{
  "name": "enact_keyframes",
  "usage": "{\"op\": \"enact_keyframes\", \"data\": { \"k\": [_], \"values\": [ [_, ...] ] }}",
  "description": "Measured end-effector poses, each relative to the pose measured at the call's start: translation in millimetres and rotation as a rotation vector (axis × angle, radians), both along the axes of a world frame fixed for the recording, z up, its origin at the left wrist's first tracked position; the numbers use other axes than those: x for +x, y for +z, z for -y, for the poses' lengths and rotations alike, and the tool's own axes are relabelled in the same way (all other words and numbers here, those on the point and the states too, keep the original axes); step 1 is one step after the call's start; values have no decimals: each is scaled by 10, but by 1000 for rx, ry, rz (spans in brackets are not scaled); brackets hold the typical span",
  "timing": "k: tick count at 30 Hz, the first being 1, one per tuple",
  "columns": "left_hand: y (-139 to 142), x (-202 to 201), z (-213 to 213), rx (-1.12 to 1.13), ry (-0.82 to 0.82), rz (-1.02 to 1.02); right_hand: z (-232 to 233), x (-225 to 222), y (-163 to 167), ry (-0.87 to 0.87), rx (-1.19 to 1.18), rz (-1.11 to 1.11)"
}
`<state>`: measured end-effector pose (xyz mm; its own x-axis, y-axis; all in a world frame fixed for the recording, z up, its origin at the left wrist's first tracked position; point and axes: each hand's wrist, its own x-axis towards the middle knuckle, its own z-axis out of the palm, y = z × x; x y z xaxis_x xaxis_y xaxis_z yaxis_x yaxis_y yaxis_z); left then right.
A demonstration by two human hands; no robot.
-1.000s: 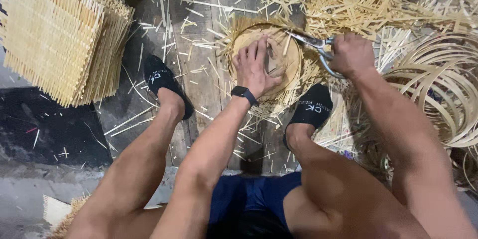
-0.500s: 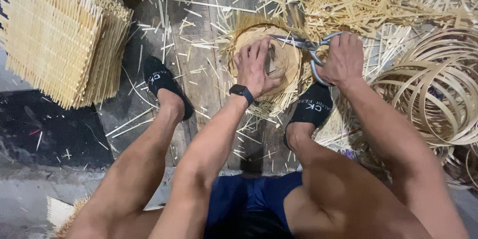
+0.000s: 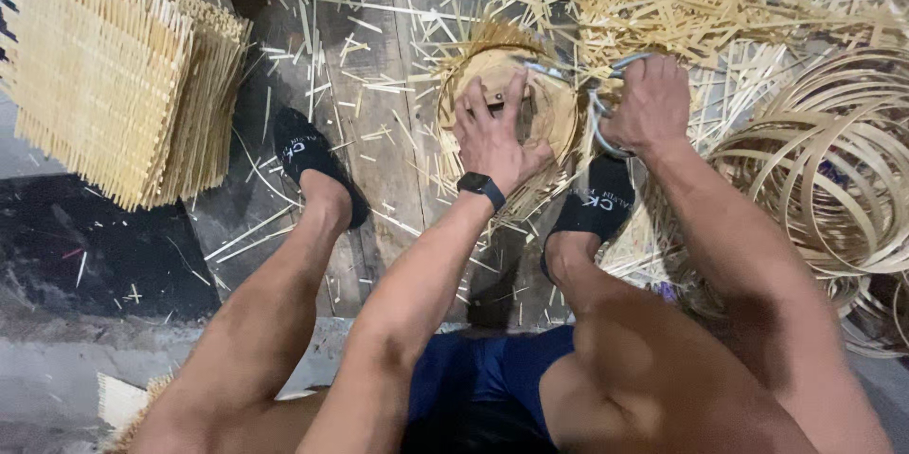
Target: The person assembles round bamboo trays by placing a woven bamboo mat into a circular frame, securing it with a wooden block, and trimming the excess mat with shears. The process is repeated for multiple trays, with finished units stacked nearby.
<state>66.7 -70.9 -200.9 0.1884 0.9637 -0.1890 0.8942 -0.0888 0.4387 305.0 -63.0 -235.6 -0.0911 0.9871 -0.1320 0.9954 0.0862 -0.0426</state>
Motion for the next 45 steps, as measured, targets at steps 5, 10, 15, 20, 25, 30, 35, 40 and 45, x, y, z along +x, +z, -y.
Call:
{"op": "enact_keyframes", "data": {
  "k": [5,10,15,20,25,30,35,40,45],
  "values": [
    [80,-128,-84,-38,-164,32,40,174,108,-57,-249,-55],
    [139,-213,-198,-98,-385,-21,-20,32,30,54,-26,95],
    [71,-123,-117,-96,-197,-76,-59,126,-25,-53,-360,71],
    [-181,212,6,-55,322,48,14,220,20,-15,-248,30],
    [-278,188,6,-17,164,6,-57,47,-9,63,-40,115],
    [-168,44,-45,-19,-7,24,-74,228,51,-133,-513,-19],
    [-85,-7,-125,-69,-194,-16,-134,64,26,65,-347,231],
    [-22,-112,-226,-99,-364,-46,-169,117,93,-32,-426,60],
    [18,-160,-275,-118,-445,16,-174,141,207,-7,-401,63]
  ]
}}
